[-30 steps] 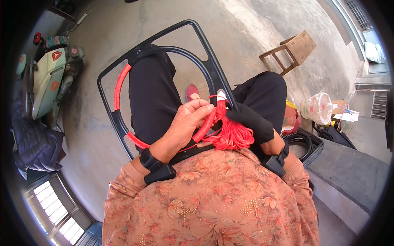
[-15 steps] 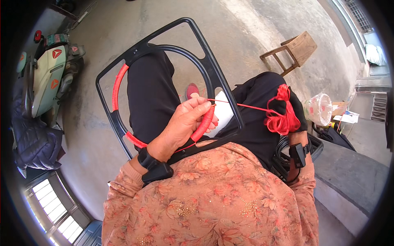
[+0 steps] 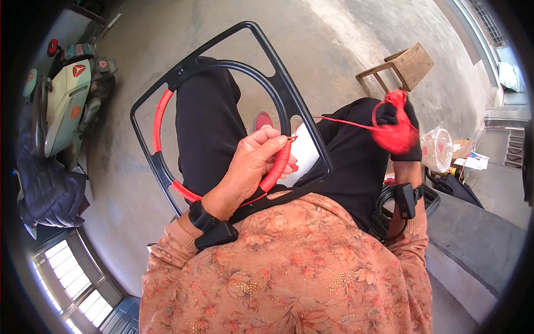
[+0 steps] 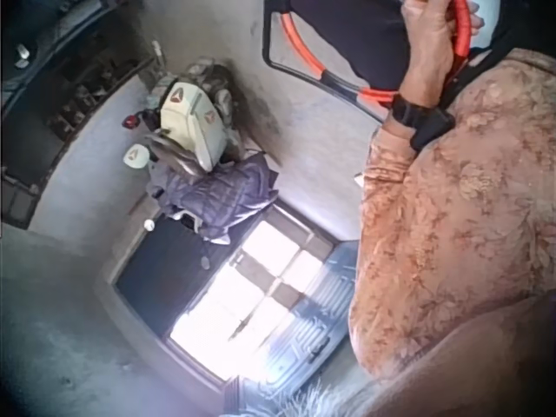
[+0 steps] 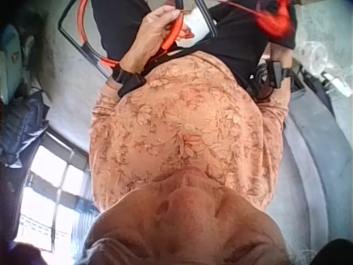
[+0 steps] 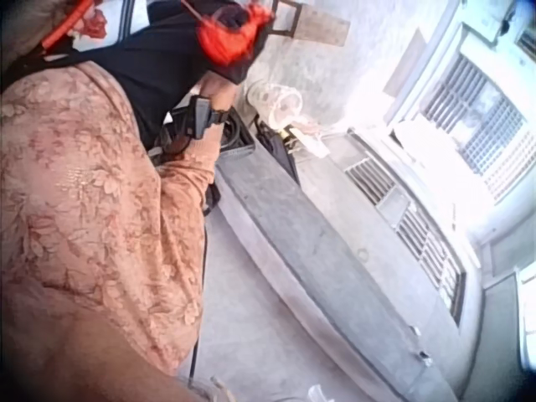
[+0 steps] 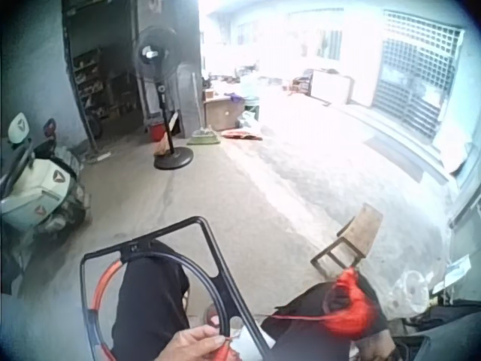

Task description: The recorder is wrapping a red plastic cord around a black square frame to weave a seat for a chair or stool.

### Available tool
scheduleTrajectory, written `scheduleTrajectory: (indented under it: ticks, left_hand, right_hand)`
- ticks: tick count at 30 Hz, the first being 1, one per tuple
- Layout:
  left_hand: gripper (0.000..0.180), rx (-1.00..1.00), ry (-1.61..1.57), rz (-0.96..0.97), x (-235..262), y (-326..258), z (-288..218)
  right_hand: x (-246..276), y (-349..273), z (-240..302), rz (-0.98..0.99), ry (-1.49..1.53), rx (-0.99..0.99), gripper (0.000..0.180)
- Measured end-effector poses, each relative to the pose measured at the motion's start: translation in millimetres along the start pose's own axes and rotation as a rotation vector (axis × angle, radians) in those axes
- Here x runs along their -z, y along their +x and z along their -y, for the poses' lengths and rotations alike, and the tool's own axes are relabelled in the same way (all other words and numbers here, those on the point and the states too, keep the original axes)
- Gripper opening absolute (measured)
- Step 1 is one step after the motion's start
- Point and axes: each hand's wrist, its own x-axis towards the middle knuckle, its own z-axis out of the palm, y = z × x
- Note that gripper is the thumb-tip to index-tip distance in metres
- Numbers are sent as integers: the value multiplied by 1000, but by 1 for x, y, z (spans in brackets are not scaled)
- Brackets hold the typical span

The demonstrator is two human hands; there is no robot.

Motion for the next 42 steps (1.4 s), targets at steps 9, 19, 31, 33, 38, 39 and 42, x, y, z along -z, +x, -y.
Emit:
scheduleTrajectory:
  ticks: [9,19,31,33,38,39,42]
  left_hand:
    - [15,-30,-58,-13,3,-2,-4]
    - [14,30,87,-33,-6,-6,-14]
    - [25,181,70,100,-4,-9,12]
    - [23,193,97,56,-7,-12,9]
    - [19,-31,184,81,-2,-9,16]
    - [19,6,136,93,0,-9,15]
    - [17,22,73,37,0,-6,16]
  right_hand:
    - [25,-30,36,-156,-220,83,29]
    - [-5,-11,27,-515,-1315,198,25]
    - [-119,43,-108,-58,-88,-322,32]
    - [-127,20,-111,-89,44,-381,33]
    - [-123,-19,-96,43,-533,82,36]
    - [-128,-21,-87,86,-464,-26,37]
    - [-139,11,-86,-27,-430,-376,32]
